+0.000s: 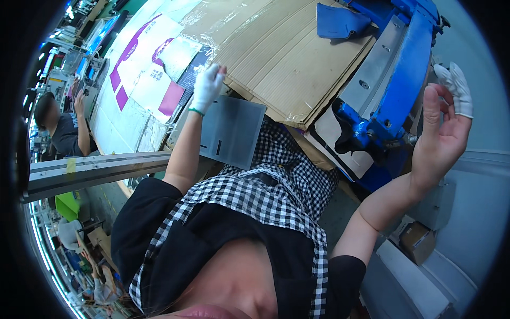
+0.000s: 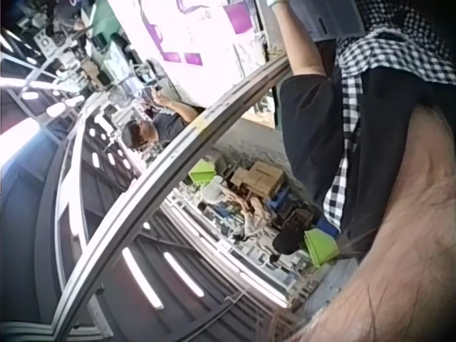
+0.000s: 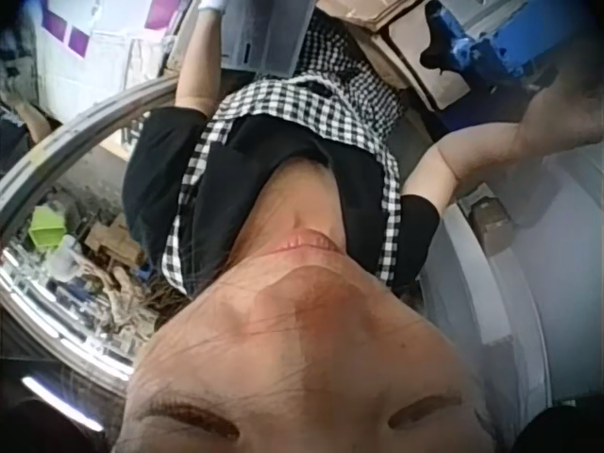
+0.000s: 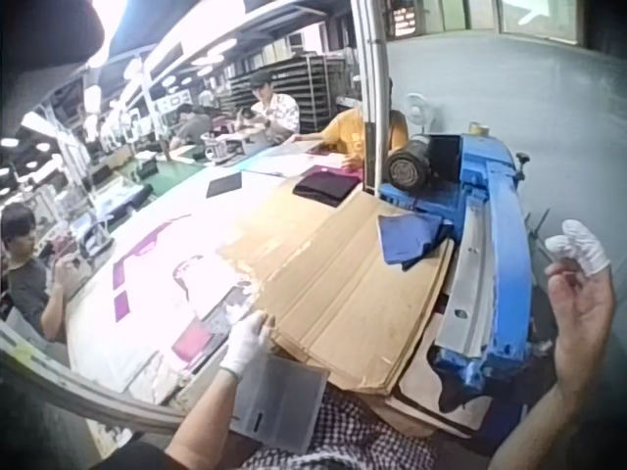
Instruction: Manually feeding sheets into a processing machine and applying small labels to finished components.
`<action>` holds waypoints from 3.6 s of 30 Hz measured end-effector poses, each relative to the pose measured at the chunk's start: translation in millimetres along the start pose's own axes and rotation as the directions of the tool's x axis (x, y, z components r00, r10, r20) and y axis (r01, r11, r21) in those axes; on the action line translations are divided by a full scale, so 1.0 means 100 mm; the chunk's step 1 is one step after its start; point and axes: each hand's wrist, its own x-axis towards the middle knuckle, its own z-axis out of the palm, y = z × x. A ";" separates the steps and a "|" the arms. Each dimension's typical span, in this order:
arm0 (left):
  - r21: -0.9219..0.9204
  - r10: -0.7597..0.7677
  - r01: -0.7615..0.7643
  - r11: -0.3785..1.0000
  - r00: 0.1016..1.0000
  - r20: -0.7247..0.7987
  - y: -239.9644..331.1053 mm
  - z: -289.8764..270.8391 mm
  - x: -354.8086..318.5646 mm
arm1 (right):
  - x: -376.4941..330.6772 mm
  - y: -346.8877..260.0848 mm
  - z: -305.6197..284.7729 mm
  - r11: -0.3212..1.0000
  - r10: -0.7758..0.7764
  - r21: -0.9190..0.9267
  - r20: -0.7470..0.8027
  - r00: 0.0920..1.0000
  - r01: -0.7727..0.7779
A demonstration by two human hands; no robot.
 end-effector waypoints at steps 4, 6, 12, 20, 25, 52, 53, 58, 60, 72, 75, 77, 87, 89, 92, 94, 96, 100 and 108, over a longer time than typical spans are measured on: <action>0.018 0.115 -0.117 0.993 0.988 0.104 -0.11 0.17 -0.29 | 0.02 -0.01 0.05 1.000 -0.019 -0.012 0.003 1.000 0.019; 0.018 0.133 -0.136 0.991 0.984 0.117 -0.16 0.21 -0.32 | 0.02 -0.01 0.03 0.999 -0.043 0.001 0.010 0.999 0.043; 0.025 0.239 -0.238 0.971 0.964 -0.120 -0.10 0.10 -0.12 | 0.00 -0.01 0.08 0.983 -0.137 -0.138 -0.090 0.986 0.124; -0.216 0.316 -0.544 0.811 0.717 -0.621 1.63 -0.83 0.97 | 0.19 -0.34 -0.08 0.993 0.074 -0.101 0.103 0.992 -0.064; -0.453 0.409 -0.713 0.535 0.687 -0.600 2.98 -1.21 1.69 | 0.63 -0.37 -0.15 0.930 0.182 0.273 0.240 0.954 -0.246; -0.906 0.438 -0.180 0.383 0.899 0.007 3.40 0.28 1.67 | -0.01 1.48 -1.71 0.501 0.777 0.629 -0.025 0.629 -0.594; -0.941 0.415 -0.020 0.338 0.901 0.129 3.28 0.42 1.62 | -0.04 1.60 -1.65 0.461 0.796 0.643 0.006 0.605 -0.612; -0.865 0.393 0.294 0.406 0.799 0.456 2.95 0.76 1.42 | -0.29 2.12 -1.32 0.324 0.815 0.706 0.130 0.565 -0.629; -0.823 0.348 0.324 0.466 0.788 0.508 2.89 0.87 1.40 | -0.25 2.02 -1.05 0.339 0.808 0.690 0.135 0.574 -0.640; -0.754 0.169 0.383 0.534 0.825 0.539 2.68 0.66 1.44 | -0.23 1.93 -0.62 0.488 0.835 0.646 -0.150 0.529 -0.587; -0.786 0.158 0.364 0.500 0.854 0.496 2.51 0.48 1.53 | -0.25 1.94 -0.63 0.511 0.822 0.638 -0.168 0.544 -0.576; -0.807 0.152 0.348 0.478 0.871 0.466 2.45 0.38 1.62 | -0.24 1.94 -0.62 0.525 0.819 0.605 -0.169 0.548 -0.598; -0.893 0.183 0.277 0.355 0.916 0.356 2.55 -0.20 1.97 | 0.06 1.37 -0.74 0.549 0.646 0.662 0.050 0.761 -0.510; -0.912 0.262 0.273 0.306 0.897 0.357 2.99 -0.22 1.71 | 0.21 1.12 -0.71 0.539 0.584 0.681 0.123 0.803 -0.496; -0.912 0.413 0.213 0.350 0.839 0.354 3.60 -0.24 1.24 | 0.36 0.83 -0.72 0.528 0.507 0.804 -0.041 0.861 -0.273; -0.807 0.510 0.541 0.238 0.637 0.578 4.02 -0.25 1.00 | 0.36 0.73 -0.83 0.567 0.468 0.807 -0.154 0.870 -0.162; -0.707 0.560 0.683 0.183 0.518 0.646 4.11 -0.14 1.09 | 0.36 0.77 -1.07 0.607 0.444 0.782 -0.187 0.876 -0.140; -0.798 0.647 0.411 0.440 0.471 0.600 3.95 0.41 1.49 | 0.18 1.23 -1.60 0.352 0.542 0.909 -0.004 0.840 -0.223; -0.687 0.525 0.618 0.383 0.467 0.712 3.22 0.72 1.52 | -0.37 2.22 -1.19 0.070 0.631 0.931 0.236 0.739 -0.357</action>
